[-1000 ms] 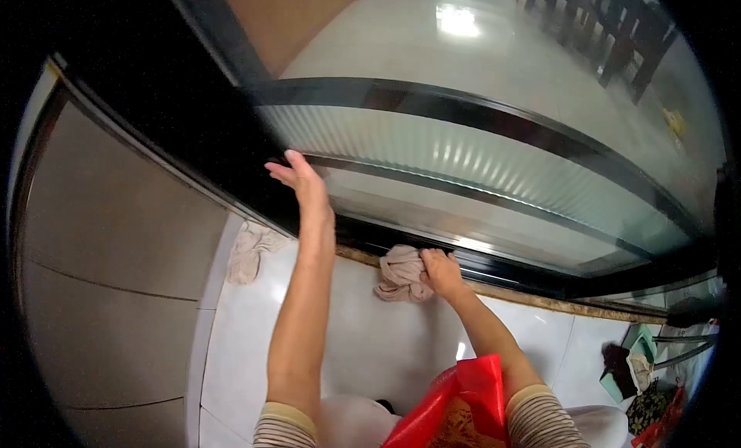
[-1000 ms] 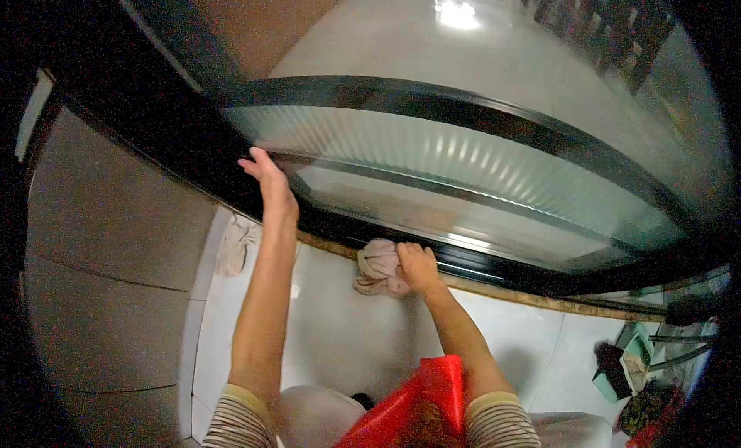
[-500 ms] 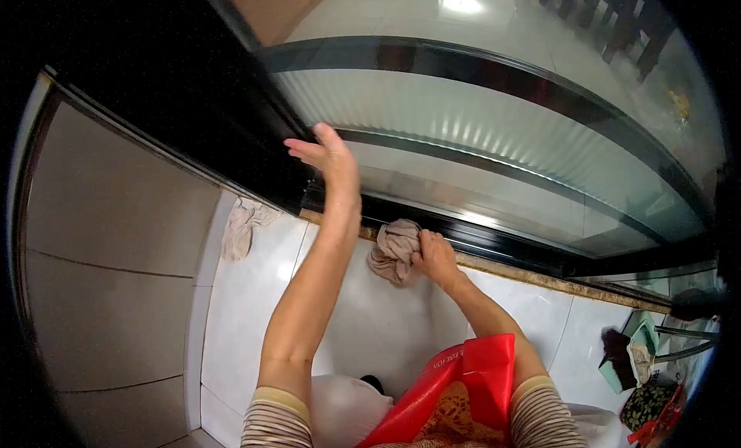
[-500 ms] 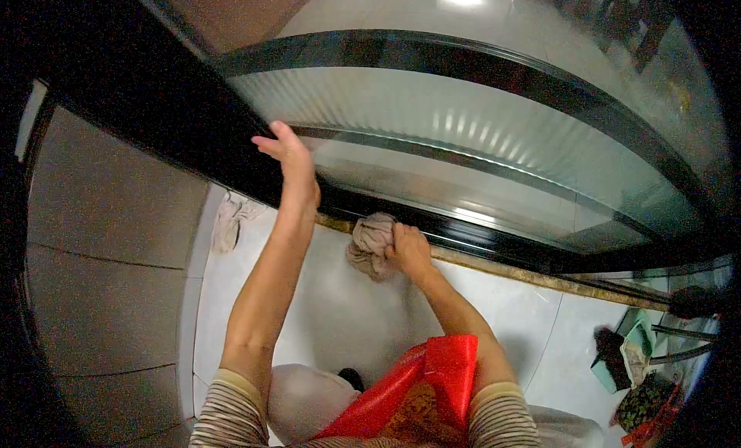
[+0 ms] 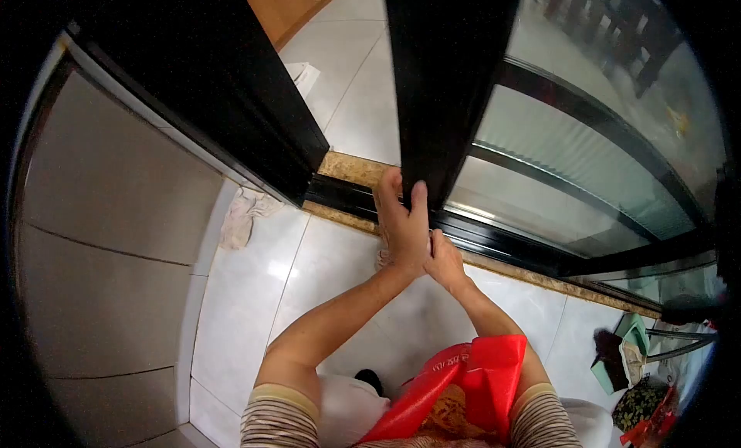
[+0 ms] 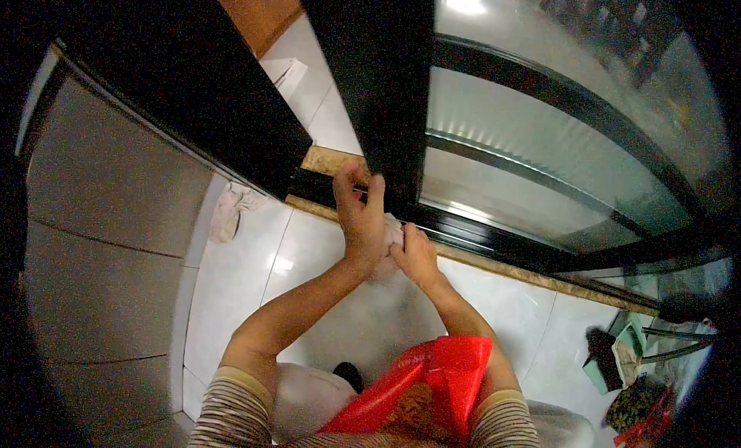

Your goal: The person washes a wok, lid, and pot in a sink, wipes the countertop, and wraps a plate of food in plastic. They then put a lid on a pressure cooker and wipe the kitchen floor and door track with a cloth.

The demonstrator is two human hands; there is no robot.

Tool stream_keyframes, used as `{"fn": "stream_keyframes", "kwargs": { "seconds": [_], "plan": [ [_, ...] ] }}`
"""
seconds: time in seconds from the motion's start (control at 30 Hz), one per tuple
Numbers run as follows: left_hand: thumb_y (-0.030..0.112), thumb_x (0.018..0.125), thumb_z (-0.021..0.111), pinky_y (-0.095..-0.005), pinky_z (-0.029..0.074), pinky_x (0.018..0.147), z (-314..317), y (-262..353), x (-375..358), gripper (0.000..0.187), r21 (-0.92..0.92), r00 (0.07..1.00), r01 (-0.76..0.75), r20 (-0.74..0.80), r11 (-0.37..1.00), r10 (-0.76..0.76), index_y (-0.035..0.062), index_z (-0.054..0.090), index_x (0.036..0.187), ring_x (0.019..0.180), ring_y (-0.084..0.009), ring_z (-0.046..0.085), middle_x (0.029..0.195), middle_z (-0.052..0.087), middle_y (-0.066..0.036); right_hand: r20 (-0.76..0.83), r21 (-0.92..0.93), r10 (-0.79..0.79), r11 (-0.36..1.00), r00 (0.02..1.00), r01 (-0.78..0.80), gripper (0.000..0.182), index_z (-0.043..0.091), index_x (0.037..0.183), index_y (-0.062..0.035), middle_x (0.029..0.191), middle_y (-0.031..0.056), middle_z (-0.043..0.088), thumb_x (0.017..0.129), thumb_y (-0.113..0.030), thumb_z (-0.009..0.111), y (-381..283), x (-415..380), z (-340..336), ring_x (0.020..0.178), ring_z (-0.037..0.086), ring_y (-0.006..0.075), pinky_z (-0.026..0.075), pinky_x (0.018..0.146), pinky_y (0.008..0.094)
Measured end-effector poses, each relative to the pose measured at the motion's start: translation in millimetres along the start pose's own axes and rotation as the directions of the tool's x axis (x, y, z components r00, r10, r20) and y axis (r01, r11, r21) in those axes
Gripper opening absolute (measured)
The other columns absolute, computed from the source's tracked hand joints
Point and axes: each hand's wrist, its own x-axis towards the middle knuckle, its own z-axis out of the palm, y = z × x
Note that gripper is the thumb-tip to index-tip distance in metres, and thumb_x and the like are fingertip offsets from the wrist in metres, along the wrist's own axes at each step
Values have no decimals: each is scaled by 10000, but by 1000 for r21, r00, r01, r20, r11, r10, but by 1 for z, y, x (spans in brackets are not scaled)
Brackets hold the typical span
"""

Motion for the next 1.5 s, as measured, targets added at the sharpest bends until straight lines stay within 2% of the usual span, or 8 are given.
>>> {"fn": "stream_keyframes", "kwargs": {
  "seconds": [0.17,0.33,0.67,0.8,1.1,1.17,1.23,1.5],
  "plan": [
    [32,711,596,-389,353,967,8,-113,-53,509,512,945,-291,284,808,160,40,435,1193,1133,-298,445,1216,452,-163,-71,159,94,984,993,-82,378,478,1032,-9,918,249,595,731,-203,597,6,-5,-17,859,579,409,457,747,457],
    [-20,667,572,-305,445,789,30,-150,-34,402,-86,805,257,571,963,-164,43,511,1060,920,-209,559,975,569,-125,-194,143,75,989,978,-48,408,485,1071,-17,950,248,591,738,-227,595,16,-9,-26,885,577,400,462,749,448],
    [5,728,534,-446,413,837,-7,-126,31,369,629,970,-231,210,742,125,119,544,1079,1052,-369,466,1128,468,-149,-221,-402,-269,901,938,164,575,480,1227,-104,1192,166,497,694,-134,692,-3,43,-5,1072,476,351,411,869,431],
    [80,791,479,-508,335,962,-21,-186,36,454,478,711,-665,641,574,289,207,519,1226,1232,-398,349,1332,394,-112,15,-350,-232,910,973,222,635,368,1340,-112,1408,167,320,757,-124,620,18,52,47,1283,312,367,282,1029,487],
    [128,785,523,-462,400,895,-62,-260,73,419,733,881,-463,445,499,163,173,535,1202,1172,-382,439,1330,433,-124,144,-315,-182,923,973,219,485,407,1307,-129,1418,131,322,845,-203,536,-11,115,98,1333,256,323,213,1057,527],
    [123,787,520,-460,416,841,-87,-255,92,431,779,973,-196,231,596,18,183,516,1213,1166,-353,449,1350,416,-114,249,-262,-218,923,944,282,458,426,1284,-135,1393,116,355,848,-232,529,-49,143,111,1328,269,314,224,1047,539],
    [124,797,505,-457,419,810,-106,-284,114,404,848,947,-319,306,424,102,187,513,1195,1178,-319,440,1361,408,-95,220,-250,-186,938,958,240,438,437,1268,-145,1370,108,378,851,-246,522,-69,163,136,1321,284,304,231,1030,568],
    [94,812,446,-481,392,882,-103,-250,131,319,788,922,-296,384,539,-55,161,540,1110,1147,-329,438,1306,447,-108,158,-341,-377,847,913,408,492,408,1320,-191,1368,48,398,861,-335,513,-42,150,125,1310,307,288,165,1033,610]
  ]
}}
